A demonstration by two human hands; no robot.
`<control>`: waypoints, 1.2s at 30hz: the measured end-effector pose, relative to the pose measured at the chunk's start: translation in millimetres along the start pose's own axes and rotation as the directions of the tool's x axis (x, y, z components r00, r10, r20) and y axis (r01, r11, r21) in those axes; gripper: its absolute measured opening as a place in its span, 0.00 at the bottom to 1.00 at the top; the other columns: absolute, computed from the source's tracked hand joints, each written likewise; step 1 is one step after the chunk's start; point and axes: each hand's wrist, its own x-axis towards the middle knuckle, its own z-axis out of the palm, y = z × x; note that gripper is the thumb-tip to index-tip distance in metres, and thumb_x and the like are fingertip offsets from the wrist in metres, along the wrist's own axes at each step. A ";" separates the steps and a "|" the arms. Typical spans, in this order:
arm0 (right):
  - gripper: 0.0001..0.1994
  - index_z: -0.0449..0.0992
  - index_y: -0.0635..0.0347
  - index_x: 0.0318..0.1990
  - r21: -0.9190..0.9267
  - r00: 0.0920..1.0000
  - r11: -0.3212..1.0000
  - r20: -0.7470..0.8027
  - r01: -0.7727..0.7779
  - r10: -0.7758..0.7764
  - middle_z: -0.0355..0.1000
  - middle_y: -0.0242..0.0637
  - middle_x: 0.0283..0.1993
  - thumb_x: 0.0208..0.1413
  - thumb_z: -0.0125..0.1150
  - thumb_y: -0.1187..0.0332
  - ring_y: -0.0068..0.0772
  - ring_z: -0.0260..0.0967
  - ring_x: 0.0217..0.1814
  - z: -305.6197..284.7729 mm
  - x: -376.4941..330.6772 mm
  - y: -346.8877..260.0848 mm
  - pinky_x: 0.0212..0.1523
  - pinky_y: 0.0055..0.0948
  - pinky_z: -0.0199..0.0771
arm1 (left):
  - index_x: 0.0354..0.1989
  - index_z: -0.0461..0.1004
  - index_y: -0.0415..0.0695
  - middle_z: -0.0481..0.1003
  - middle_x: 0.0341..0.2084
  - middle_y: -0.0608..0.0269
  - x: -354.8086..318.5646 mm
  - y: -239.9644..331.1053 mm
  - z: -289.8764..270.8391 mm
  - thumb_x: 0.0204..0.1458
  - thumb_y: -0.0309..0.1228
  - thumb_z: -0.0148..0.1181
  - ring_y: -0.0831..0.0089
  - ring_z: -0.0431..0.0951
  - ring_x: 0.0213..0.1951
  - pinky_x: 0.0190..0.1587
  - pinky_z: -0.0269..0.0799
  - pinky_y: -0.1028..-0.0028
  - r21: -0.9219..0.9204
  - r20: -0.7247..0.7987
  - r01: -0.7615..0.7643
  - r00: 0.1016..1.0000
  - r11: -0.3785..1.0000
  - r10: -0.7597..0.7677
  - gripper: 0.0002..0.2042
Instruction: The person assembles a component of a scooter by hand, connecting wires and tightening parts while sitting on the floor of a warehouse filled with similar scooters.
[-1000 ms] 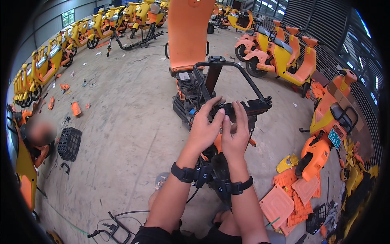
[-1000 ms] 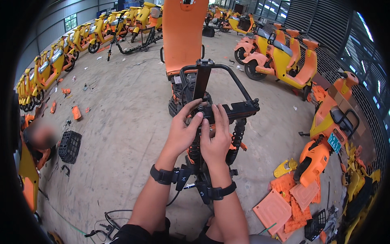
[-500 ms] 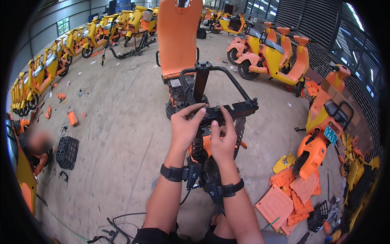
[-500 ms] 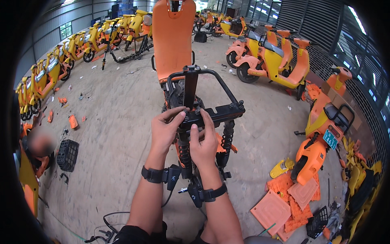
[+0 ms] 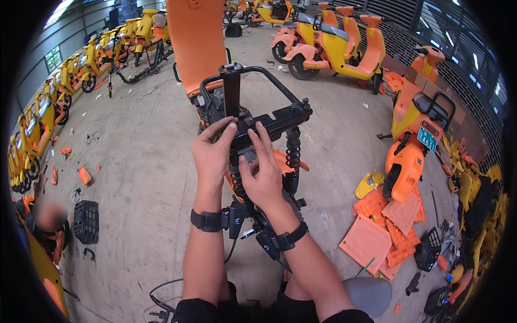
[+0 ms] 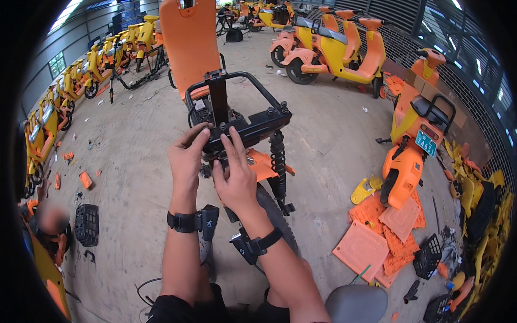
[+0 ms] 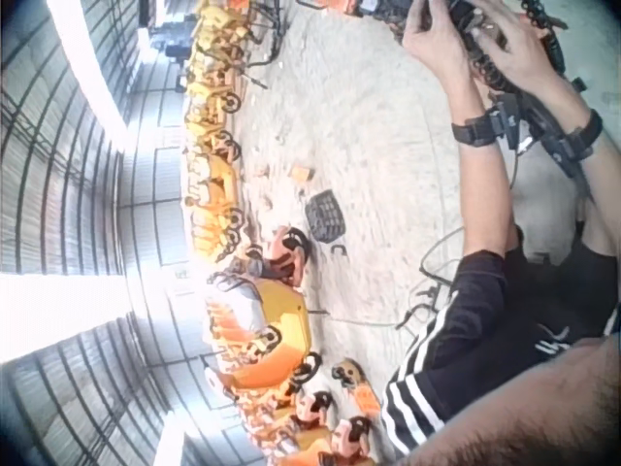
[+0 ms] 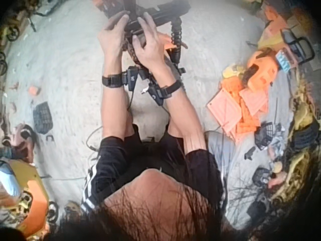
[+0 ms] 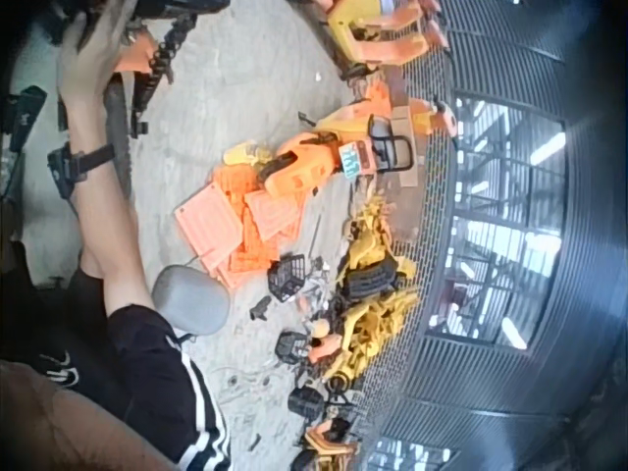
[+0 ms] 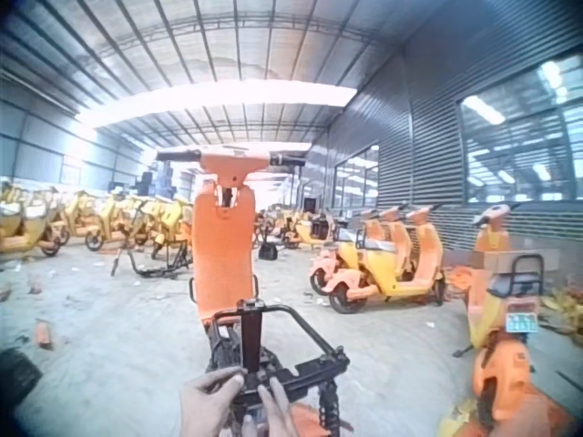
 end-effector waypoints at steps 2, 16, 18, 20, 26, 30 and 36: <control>0.31 0.62 0.57 0.69 0.005 1.000 1.000 0.021 0.017 -0.017 0.54 0.41 0.76 0.56 0.59 0.73 0.37 0.77 0.35 -4.1 -2.0 -2.2 0.32 0.30 0.77 | 0.44 0.82 0.32 0.82 0.37 0.57 -0.7 0.6 4.6 0.54 0.25 0.67 0.78 0.79 0.38 0.43 0.74 0.79 -0.013 -0.050 -0.003 0.999 1.000 0.003 0.11; 0.21 0.71 0.61 0.61 0.081 0.970 0.993 -0.221 -0.090 0.106 0.74 0.42 0.55 0.60 0.60 0.70 0.31 0.75 0.29 -19.6 -7.5 7.0 0.32 0.29 0.76 | 0.50 0.79 0.35 0.82 0.42 0.58 -2.6 -2.0 7.4 0.61 0.28 0.60 0.76 0.80 0.43 0.49 0.73 0.77 0.105 -0.088 -0.087 0.991 0.991 0.096 0.13; 0.15 0.76 0.65 0.55 0.191 0.915 0.969 -0.342 -0.157 0.216 0.78 0.38 0.40 0.64 0.59 0.69 0.19 0.71 0.28 -34.3 7.6 19.4 0.30 0.22 0.72 | 0.50 0.79 0.35 0.82 0.43 0.59 -1.1 -4.4 1.4 0.61 0.29 0.59 0.77 0.79 0.44 0.50 0.72 0.77 0.064 0.001 -0.060 0.998 0.996 0.060 0.13; 0.15 0.77 0.66 0.53 0.317 0.855 0.916 -0.374 -0.246 0.359 0.78 0.37 0.38 0.64 0.58 0.68 0.22 0.70 0.30 -55.2 30.6 33.2 0.35 0.24 0.72 | 0.53 0.78 0.35 0.81 0.45 0.59 -0.4 -7.2 -3.9 0.62 0.28 0.59 0.78 0.77 0.46 0.54 0.69 0.77 0.050 0.049 -0.058 0.997 0.997 0.055 0.14; 0.20 0.74 0.65 0.58 -0.170 0.971 0.980 -0.229 -0.104 0.063 0.75 0.45 0.54 0.62 0.58 0.64 0.36 0.74 0.46 -104.3 104.0 56.1 0.50 0.32 0.73 | 0.64 0.68 0.36 0.75 0.56 0.56 -7.8 0.2 -14.1 0.59 0.26 0.60 0.74 0.73 0.56 0.60 0.67 0.73 0.055 0.251 -0.074 0.966 0.996 0.058 0.23; 0.21 0.73 0.64 0.59 -0.235 0.987 0.959 -0.016 -0.157 0.158 0.79 0.47 0.50 0.61 0.58 0.64 0.40 0.78 0.50 -112.1 118.5 60.7 0.53 0.35 0.73 | 0.66 0.66 0.37 0.73 0.58 0.54 -13.2 10.7 -20.8 0.58 0.26 0.60 0.70 0.73 0.55 0.59 0.68 0.73 0.125 0.338 -0.053 0.941 0.991 0.008 0.25; 0.14 0.82 0.60 0.46 -0.408 0.997 0.910 -0.009 -0.072 0.075 0.81 0.46 0.41 0.60 0.60 0.62 0.42 0.79 0.45 -108.2 123.9 55.1 0.48 0.34 0.75 | 0.71 0.59 0.42 0.73 0.55 0.56 -15.9 9.1 -28.1 0.59 0.23 0.58 0.71 0.72 0.56 0.57 0.70 0.70 0.070 0.393 0.112 0.910 0.991 -0.131 0.29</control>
